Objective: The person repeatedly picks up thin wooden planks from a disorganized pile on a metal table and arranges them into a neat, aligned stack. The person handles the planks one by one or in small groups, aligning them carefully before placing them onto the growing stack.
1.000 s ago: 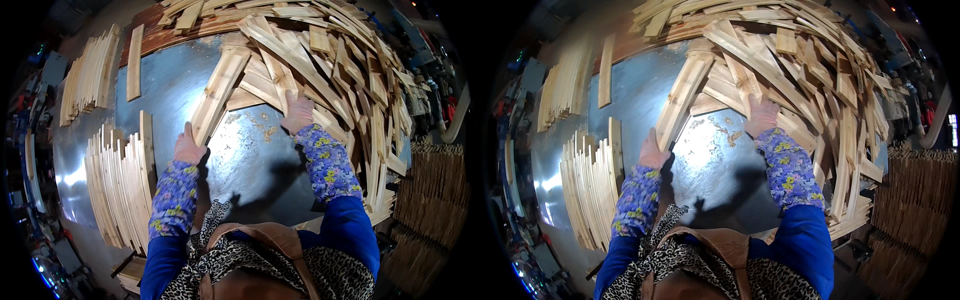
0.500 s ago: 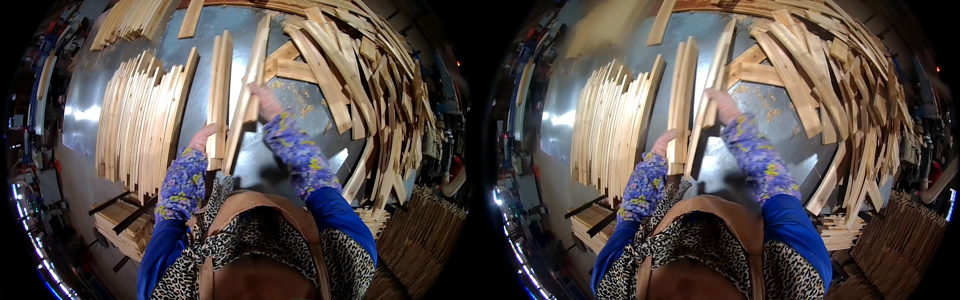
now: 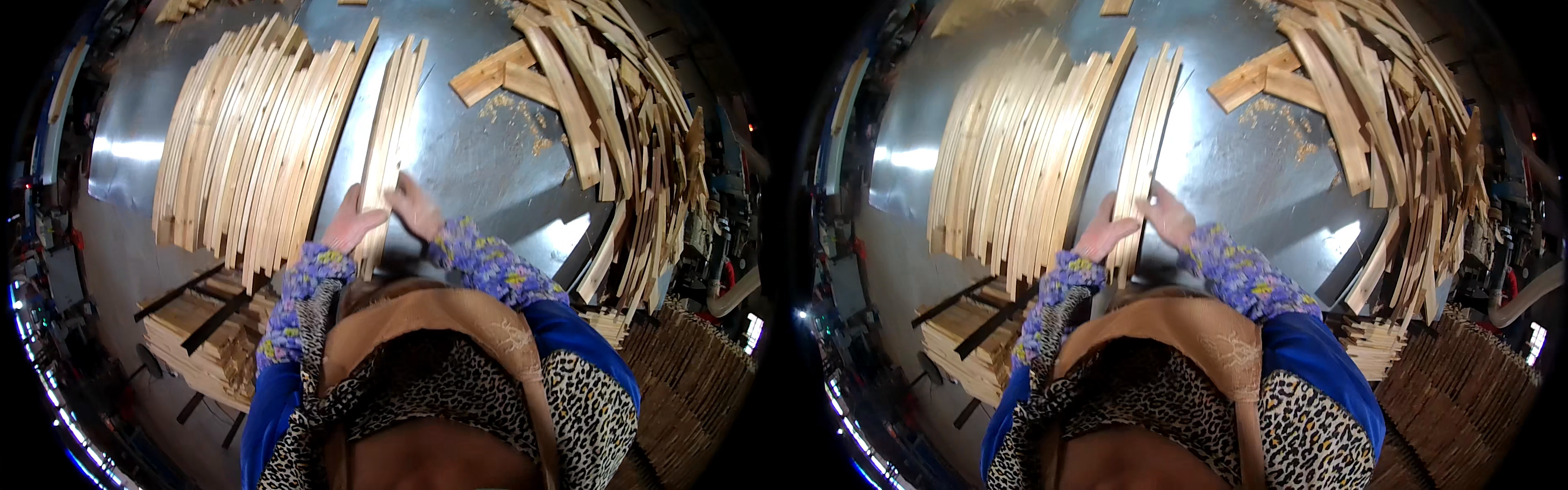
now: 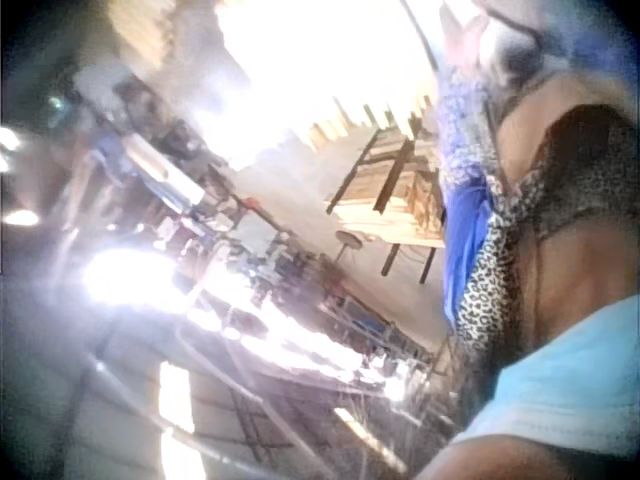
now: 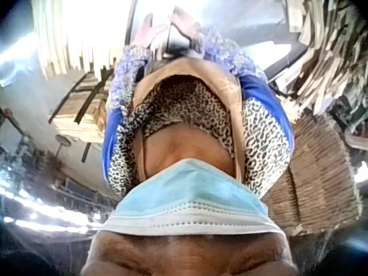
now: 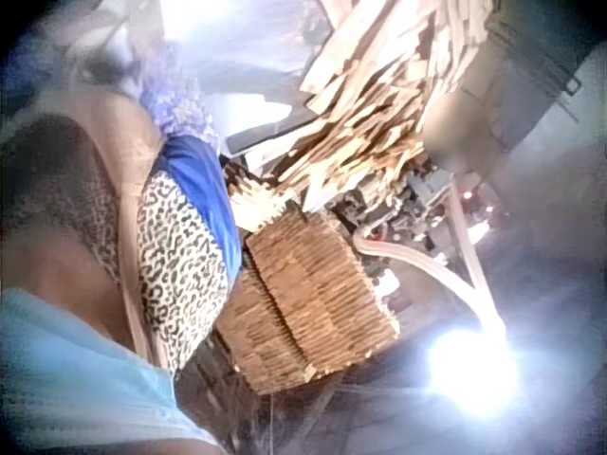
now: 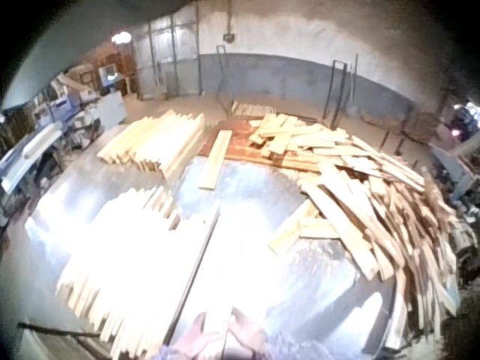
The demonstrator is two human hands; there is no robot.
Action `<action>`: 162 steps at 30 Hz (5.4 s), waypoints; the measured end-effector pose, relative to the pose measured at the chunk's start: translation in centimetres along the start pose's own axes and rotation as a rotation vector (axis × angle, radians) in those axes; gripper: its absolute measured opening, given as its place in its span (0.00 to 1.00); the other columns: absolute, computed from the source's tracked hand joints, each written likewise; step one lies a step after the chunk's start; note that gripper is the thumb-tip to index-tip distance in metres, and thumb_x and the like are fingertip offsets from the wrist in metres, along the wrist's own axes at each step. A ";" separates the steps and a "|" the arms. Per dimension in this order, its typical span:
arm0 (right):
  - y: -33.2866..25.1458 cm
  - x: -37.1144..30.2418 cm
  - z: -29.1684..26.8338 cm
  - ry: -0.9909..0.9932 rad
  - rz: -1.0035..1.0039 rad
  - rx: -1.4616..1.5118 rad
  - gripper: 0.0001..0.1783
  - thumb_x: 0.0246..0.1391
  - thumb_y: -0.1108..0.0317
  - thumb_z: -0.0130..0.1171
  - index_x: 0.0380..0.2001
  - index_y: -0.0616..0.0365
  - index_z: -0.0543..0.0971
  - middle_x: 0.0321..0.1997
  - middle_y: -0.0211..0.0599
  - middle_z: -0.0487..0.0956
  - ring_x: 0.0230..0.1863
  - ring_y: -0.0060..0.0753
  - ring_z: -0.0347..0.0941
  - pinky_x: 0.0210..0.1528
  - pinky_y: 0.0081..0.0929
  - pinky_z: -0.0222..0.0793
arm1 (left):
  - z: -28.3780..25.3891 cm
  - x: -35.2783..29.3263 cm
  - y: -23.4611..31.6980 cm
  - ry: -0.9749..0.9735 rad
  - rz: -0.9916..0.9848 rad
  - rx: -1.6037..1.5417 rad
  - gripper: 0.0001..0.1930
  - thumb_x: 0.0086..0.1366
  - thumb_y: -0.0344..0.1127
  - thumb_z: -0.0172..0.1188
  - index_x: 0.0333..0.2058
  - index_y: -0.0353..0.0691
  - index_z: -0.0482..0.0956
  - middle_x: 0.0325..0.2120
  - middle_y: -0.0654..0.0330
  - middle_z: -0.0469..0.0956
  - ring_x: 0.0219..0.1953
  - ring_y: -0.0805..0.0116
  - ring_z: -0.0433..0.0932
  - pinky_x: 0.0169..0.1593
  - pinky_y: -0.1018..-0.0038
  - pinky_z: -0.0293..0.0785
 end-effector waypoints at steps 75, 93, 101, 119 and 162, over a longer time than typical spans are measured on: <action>-12.9 4.9 -36.0 -0.067 0.099 0.375 0.39 0.66 0.42 0.62 0.67 0.63 0.76 0.48 0.50 0.88 0.46 0.43 0.87 0.52 0.41 0.85 | 17.8 19.0 4.7 0.218 -0.027 -0.082 0.23 0.68 0.35 0.66 0.55 0.23 0.79 0.42 0.41 0.87 0.41 0.49 0.88 0.50 0.58 0.84; -2.9 6.1 -2.5 -0.230 -0.144 -0.303 0.25 0.72 0.61 0.54 0.66 0.61 0.78 0.56 0.58 0.85 0.65 0.62 0.79 0.76 0.53 0.64 | 5.3 2.7 10.2 0.522 0.469 0.792 0.19 0.70 0.37 0.61 0.56 0.36 0.82 0.53 0.47 0.84 0.55 0.45 0.82 0.61 0.55 0.79; 0.1 2.0 -33.8 0.515 0.449 -0.564 0.52 0.66 0.36 0.62 0.79 0.63 0.62 0.77 0.68 0.69 0.76 0.65 0.68 0.79 0.50 0.65 | 20.0 12.8 8.6 0.201 0.400 0.786 0.41 0.68 0.55 0.66 0.66 0.25 0.72 0.62 0.38 0.77 0.66 0.38 0.73 0.70 0.49 0.68; -3.2 8.3 -29.4 0.549 0.394 -0.480 0.46 0.62 0.42 0.66 0.73 0.61 0.69 0.68 0.61 0.78 0.66 0.55 0.78 0.71 0.45 0.74 | 12.7 11.3 3.6 -0.347 -0.226 -1.109 0.56 0.66 0.88 0.46 0.68 0.37 0.72 0.46 0.37 0.81 0.39 0.46 0.82 0.48 0.45 0.83; 2.4 0.7 -45.3 0.537 0.503 -0.505 0.63 0.49 0.47 0.76 0.80 0.59 0.53 0.71 0.62 0.74 0.70 0.60 0.75 0.72 0.45 0.73 | 29.2 16.9 11.4 0.001 0.320 1.262 0.46 0.59 0.56 0.74 0.72 0.40 0.68 0.63 0.35 0.73 0.66 0.38 0.72 0.73 0.43 0.63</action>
Point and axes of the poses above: each hand's wrist, its own x-axis towards the middle knuckle, its own z-axis out of the palm, y = z × x, the point moved 5 cm from there along x, towards the middle knuckle
